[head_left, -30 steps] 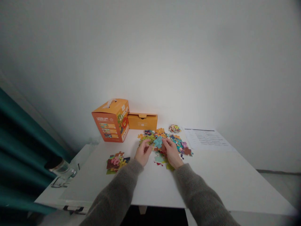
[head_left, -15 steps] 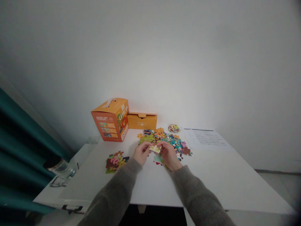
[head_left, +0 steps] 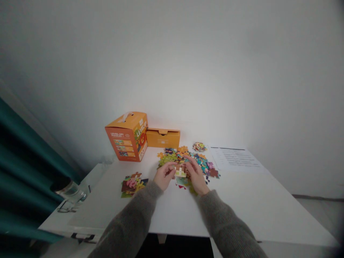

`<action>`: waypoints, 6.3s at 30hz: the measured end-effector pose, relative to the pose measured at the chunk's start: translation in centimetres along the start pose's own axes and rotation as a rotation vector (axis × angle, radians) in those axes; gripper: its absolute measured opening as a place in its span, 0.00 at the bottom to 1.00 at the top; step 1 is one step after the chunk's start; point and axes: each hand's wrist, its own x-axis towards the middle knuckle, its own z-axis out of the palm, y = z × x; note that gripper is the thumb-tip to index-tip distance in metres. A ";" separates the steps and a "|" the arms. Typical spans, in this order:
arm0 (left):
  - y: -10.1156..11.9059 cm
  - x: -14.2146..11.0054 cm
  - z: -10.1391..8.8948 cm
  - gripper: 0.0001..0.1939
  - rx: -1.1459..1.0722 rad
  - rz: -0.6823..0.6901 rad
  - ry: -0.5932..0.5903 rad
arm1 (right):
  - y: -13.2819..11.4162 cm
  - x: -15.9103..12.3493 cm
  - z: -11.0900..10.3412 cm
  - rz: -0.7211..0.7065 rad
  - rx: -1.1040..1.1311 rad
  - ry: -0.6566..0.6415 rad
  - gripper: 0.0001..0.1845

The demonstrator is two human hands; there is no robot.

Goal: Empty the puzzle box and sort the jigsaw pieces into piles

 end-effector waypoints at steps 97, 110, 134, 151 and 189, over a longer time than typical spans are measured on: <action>1.9 -0.8 -0.6 0.22 0.112 -0.160 0.099 | 1.4 0.9 -1.9 -0.064 -0.404 0.086 0.15; 4.8 -4.4 -18.2 0.15 1.016 -0.208 0.273 | 2.3 0.8 -2.3 -0.356 -0.878 -0.275 0.12; 1.7 7.8 -1.0 0.27 1.421 -0.055 -0.225 | 2.6 1.1 -2.5 -0.297 -0.821 -0.105 0.12; 0.7 7.1 -2.5 0.19 1.479 -0.061 -0.181 | 2.7 1.1 -2.4 -0.280 -0.787 -0.096 0.12; 0.2 2.0 -0.5 0.25 -0.061 -0.212 -0.060 | 1.6 0.2 -0.3 0.126 -0.116 -0.103 0.19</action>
